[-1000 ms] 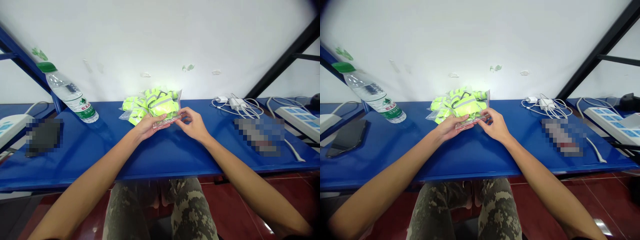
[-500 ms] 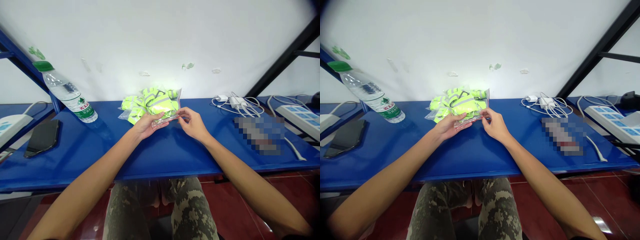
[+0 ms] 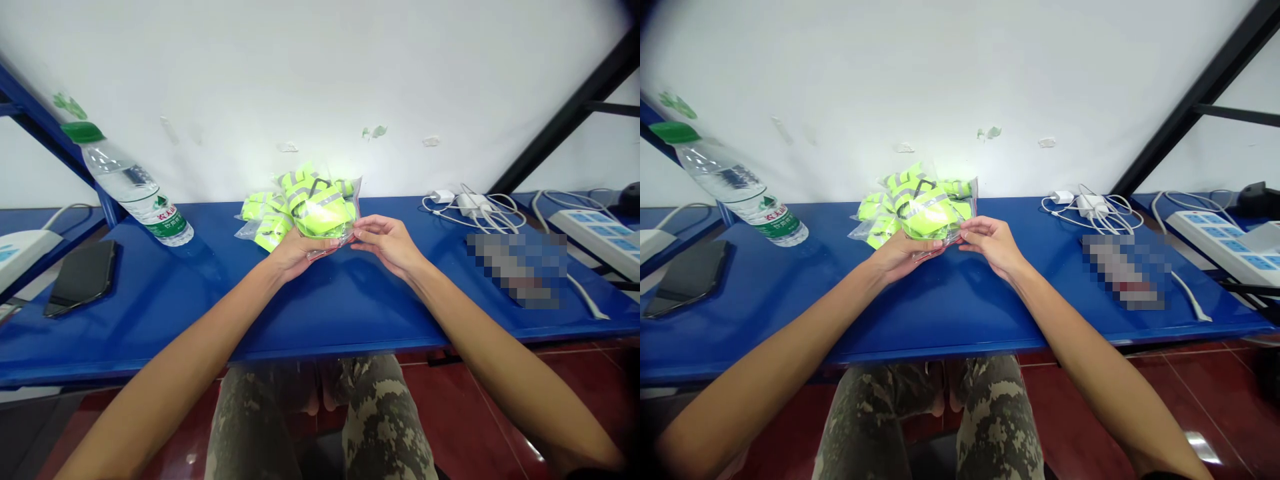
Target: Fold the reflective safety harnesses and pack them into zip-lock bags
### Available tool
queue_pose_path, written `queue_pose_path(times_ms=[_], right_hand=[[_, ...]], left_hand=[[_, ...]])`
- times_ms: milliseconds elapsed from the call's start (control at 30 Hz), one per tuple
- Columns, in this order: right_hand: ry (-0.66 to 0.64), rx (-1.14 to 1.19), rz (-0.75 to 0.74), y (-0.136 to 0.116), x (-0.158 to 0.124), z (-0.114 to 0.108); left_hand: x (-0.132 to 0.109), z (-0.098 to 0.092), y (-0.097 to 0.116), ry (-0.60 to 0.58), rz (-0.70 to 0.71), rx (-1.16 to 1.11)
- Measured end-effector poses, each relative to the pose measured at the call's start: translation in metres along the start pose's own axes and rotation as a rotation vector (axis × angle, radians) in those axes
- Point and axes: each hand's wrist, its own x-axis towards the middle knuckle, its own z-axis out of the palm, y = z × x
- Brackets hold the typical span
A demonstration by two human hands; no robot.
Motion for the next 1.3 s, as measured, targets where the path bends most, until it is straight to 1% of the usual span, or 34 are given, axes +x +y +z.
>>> queue_pose_path(times_ms=[100, 300, 433, 633, 800, 933, 1033, 1133, 1300], right_hand=[[-0.008, 0.016, 0.016, 0.0002, 0.0005, -0.0008], [-0.022, 0.039, 0.053, -0.0013, 0.0001, -0.0016], [-0.001, 0.039, 0.041, -0.0005, 0.0007, -0.0008], [0.011, 0.048, 0.014, -0.0018, 0.0009, -0.0003], [0.011, 0.036, -0.001, -0.0019, 0.0011, -0.0011], [0.001, 0.077, 0.018, -0.0002, 0.0018, -0.0027], [-0.043, 0.116, 0.067, 0.0000, 0.0014, -0.0033], [-0.059, 0.107, 0.095, -0.0003, 0.0012, -0.0033], [-0.059, 0.078, 0.086, 0.0012, 0.0027, -0.0042]], left_hand=[[0.0003, 0.0013, -0.0010, 0.019, 0.021, -0.023], [-0.0014, 0.0005, 0.0014, 0.036, 0.015, 0.020], [-0.0016, 0.0002, 0.0021, 0.011, 0.007, 0.036], [-0.0010, 0.0004, 0.0003, -0.019, 0.022, 0.137], [-0.0010, 0.0005, -0.0010, -0.081, 0.045, 0.107], [-0.0006, -0.0010, -0.0008, -0.066, 0.038, 0.158], [-0.0008, -0.0009, 0.0000, -0.054, 0.042, 0.174], [-0.0009, 0.0001, 0.0003, -0.055, 0.034, 0.159], [-0.0007, 0.0007, -0.0002, -0.057, 0.031, 0.132]])
